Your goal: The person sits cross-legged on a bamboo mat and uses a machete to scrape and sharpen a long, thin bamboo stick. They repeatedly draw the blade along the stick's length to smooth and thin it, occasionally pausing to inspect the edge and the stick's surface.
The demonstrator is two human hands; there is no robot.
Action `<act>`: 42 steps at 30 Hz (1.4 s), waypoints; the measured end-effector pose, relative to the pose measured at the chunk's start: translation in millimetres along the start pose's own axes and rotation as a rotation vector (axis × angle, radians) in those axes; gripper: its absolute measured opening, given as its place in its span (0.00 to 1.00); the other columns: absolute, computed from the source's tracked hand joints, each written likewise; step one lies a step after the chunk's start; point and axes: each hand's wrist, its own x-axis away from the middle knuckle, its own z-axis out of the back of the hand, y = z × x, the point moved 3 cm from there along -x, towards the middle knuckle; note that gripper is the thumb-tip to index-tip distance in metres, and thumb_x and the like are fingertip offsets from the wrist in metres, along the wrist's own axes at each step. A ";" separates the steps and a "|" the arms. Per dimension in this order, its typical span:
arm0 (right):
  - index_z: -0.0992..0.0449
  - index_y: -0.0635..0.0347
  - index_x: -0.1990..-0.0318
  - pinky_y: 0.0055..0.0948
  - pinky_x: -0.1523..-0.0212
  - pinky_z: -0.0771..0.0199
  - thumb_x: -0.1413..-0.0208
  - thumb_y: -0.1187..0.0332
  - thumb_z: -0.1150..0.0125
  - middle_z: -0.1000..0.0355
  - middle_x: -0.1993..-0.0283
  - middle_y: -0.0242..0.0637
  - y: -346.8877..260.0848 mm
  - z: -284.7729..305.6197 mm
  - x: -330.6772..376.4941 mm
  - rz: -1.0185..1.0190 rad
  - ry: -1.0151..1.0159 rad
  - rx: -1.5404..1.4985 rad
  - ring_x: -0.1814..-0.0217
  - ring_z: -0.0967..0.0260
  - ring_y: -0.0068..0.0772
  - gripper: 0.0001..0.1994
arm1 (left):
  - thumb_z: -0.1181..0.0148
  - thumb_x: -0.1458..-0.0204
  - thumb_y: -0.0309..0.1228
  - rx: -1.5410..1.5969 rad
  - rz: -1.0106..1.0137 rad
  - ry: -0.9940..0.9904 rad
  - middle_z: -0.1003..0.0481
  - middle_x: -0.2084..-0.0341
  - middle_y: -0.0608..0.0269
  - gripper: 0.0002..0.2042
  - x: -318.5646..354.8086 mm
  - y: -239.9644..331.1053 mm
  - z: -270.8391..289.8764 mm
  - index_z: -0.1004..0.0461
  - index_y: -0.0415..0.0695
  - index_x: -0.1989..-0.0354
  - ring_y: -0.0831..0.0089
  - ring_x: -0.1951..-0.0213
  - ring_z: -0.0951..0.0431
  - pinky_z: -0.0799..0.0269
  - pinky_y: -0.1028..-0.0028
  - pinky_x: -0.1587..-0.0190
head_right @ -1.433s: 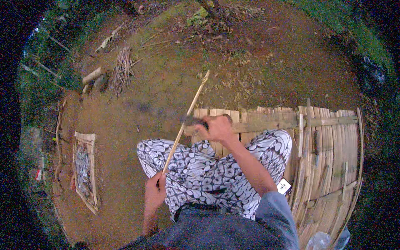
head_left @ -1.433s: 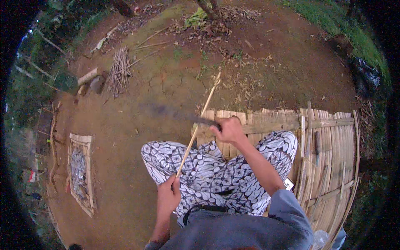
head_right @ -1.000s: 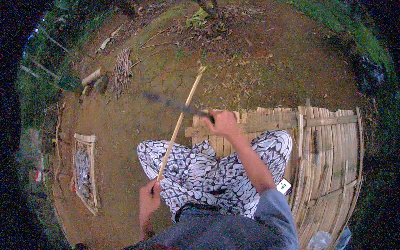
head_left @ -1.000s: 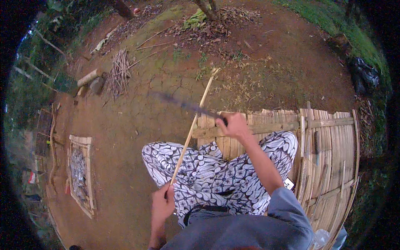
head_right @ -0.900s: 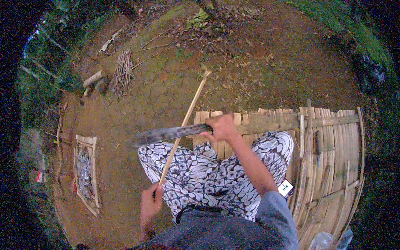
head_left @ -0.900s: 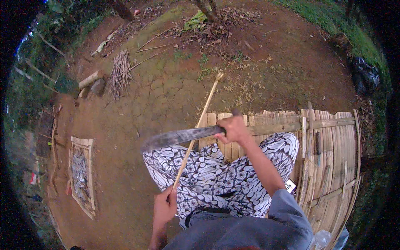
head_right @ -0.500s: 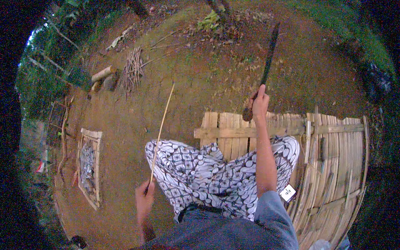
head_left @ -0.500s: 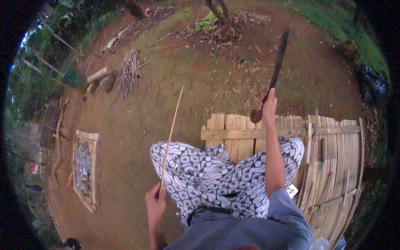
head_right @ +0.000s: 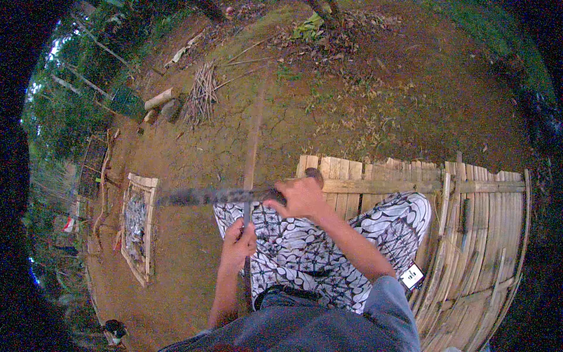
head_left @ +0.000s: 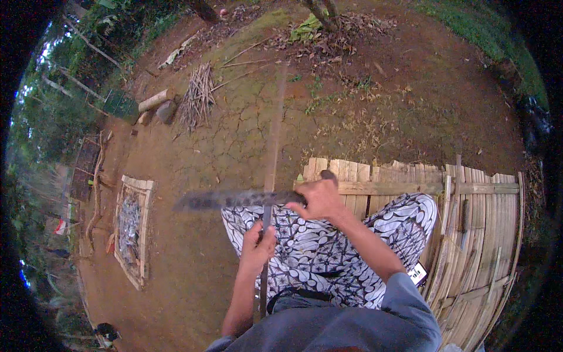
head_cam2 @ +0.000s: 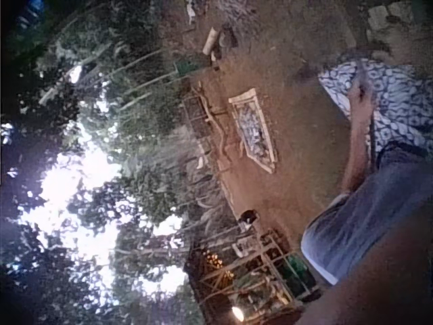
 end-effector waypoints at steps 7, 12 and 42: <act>0.22 0.59 0.69 0.40 0.76 0.31 0.54 0.39 0.48 0.31 0.81 0.51 82.8 -39.4 8.2 -0.207 -0.077 -0.025 0.78 0.30 0.50 0.28 | 0.59 0.40 0.34 -0.415 -0.148 0.206 0.40 0.86 0.72 0.16 37.4 -4.4 3.3 0.36 0.40 0.78 0.85 0.83 0.42 0.46 0.78 0.81; 0.24 0.65 0.70 0.42 0.74 0.32 0.46 0.50 0.51 0.31 0.80 0.54 74.5 3.3 -0.4 -0.564 0.012 -0.446 0.78 0.32 0.55 0.22 | 0.58 0.40 0.37 -0.311 0.058 0.131 0.41 0.89 0.73 0.17 51.5 -24.7 18.6 0.37 0.40 0.79 0.84 0.84 0.41 0.46 0.78 0.82; 0.27 0.70 0.76 0.39 0.76 0.36 0.44 0.50 0.52 0.34 0.85 0.47 79.1 -11.0 7.7 -0.575 0.273 -0.415 0.82 0.35 0.42 0.26 | 0.59 0.39 0.39 0.028 0.000 0.114 0.42 0.88 0.71 0.15 24.7 12.2 19.4 0.35 0.41 0.70 0.84 0.88 0.44 0.49 0.82 0.86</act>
